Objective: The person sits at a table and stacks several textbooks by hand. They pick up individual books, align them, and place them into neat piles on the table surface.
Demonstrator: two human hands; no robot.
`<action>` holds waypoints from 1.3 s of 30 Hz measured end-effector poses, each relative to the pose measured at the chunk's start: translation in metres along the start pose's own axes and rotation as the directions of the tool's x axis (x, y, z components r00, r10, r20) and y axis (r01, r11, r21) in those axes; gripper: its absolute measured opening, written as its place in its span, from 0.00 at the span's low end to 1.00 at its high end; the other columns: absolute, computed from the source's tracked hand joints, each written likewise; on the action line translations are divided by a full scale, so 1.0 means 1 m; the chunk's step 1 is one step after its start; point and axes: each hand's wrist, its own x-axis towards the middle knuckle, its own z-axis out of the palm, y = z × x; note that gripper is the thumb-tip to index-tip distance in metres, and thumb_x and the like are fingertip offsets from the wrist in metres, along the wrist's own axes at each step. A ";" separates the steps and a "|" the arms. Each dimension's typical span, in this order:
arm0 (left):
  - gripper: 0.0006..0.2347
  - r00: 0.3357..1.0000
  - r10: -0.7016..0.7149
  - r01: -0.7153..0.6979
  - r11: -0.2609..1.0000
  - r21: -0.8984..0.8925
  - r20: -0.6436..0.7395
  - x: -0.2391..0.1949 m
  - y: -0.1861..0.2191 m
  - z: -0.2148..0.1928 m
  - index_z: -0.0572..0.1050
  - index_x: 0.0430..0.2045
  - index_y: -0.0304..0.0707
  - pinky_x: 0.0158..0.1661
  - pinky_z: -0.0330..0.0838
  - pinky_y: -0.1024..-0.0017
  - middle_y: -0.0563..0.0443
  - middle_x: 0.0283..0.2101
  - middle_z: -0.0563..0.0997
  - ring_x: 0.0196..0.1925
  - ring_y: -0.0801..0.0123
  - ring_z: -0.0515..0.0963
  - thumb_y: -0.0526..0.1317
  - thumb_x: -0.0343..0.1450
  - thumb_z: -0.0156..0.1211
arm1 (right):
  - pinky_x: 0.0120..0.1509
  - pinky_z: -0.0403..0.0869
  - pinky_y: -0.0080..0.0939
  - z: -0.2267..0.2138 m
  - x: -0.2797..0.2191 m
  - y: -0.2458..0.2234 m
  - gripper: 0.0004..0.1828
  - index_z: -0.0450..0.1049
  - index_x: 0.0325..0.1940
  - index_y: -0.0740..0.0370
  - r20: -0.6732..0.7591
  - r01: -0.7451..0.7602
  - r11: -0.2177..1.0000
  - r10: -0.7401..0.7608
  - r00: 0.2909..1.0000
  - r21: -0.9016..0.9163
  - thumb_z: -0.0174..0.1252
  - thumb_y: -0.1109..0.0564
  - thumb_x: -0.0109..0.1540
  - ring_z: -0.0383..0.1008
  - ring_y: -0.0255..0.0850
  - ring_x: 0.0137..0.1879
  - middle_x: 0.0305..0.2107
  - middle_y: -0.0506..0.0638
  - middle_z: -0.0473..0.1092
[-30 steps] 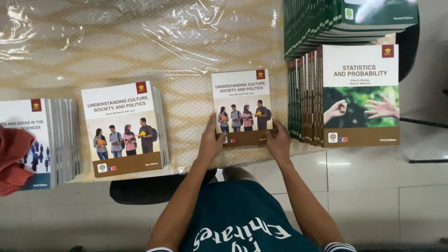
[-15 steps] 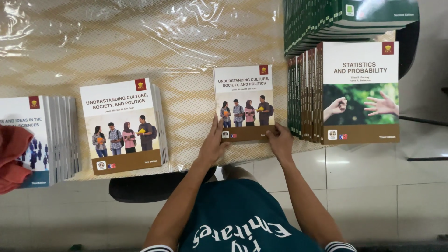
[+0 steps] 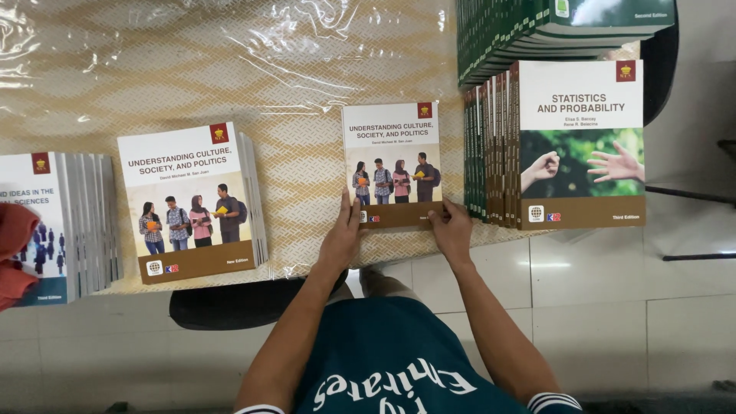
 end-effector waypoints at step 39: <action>0.18 0.631 -0.585 0.260 0.779 -0.571 -0.510 -0.164 -0.167 -0.267 0.73 0.55 0.23 0.51 0.75 0.60 0.29 0.50 0.82 0.52 0.43 0.83 0.37 0.73 0.57 | 0.73 0.63 0.41 0.244 -0.145 -0.278 0.31 0.57 0.76 0.65 0.364 -0.025 0.785 -0.259 0.895 0.619 0.52 0.61 0.67 0.65 0.42 0.69 0.64 0.55 0.66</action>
